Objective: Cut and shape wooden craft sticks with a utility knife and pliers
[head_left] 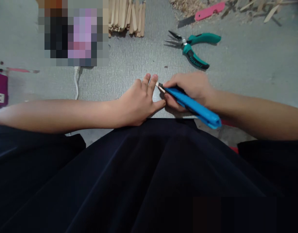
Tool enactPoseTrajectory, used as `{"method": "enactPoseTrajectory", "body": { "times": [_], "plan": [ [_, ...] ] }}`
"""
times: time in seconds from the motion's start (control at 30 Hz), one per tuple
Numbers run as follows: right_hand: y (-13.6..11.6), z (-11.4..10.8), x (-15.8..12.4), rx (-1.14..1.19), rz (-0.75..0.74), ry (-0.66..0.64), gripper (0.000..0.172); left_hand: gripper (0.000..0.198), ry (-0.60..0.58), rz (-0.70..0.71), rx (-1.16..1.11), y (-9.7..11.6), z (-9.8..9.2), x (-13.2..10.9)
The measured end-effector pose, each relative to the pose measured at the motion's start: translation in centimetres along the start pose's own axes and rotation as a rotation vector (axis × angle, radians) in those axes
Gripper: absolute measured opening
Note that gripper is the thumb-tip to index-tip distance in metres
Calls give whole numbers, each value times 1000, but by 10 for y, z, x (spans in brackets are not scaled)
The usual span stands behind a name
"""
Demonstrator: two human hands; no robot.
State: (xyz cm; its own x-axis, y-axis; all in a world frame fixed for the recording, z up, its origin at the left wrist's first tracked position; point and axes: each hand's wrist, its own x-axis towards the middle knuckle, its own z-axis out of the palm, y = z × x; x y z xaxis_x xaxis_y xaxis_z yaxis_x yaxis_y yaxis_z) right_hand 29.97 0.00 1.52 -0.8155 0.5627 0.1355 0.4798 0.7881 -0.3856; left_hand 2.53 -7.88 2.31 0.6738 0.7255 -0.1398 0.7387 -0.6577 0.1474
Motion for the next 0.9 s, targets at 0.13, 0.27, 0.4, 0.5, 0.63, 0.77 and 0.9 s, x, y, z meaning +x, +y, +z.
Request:
{"method": "enactPoseTrajectory", "body": {
  "times": [0.13,0.27,0.4,0.5,0.63,0.77,0.9],
  "plan": [
    [2,5,-1,-53,-256,97,34,78,-12,17,74,0,-1,-3],
    [2,0,-4,-72,-265,-15,32,58,39,99,261,3,1,-7],
    [1,-2,-10,-110,-452,14,33,32,269,148,408,11,11,-17],
    [-6,-3,-10,-73,-532,48,42,46,303,175,446,18,14,-28],
    [-22,-5,-10,115,-425,-158,60,70,297,224,543,27,10,-38],
    [-36,2,-15,342,-207,-174,68,50,442,272,759,33,10,-38],
    [-40,8,-18,379,-169,-132,63,42,455,289,768,34,15,-39]
  ]
}}
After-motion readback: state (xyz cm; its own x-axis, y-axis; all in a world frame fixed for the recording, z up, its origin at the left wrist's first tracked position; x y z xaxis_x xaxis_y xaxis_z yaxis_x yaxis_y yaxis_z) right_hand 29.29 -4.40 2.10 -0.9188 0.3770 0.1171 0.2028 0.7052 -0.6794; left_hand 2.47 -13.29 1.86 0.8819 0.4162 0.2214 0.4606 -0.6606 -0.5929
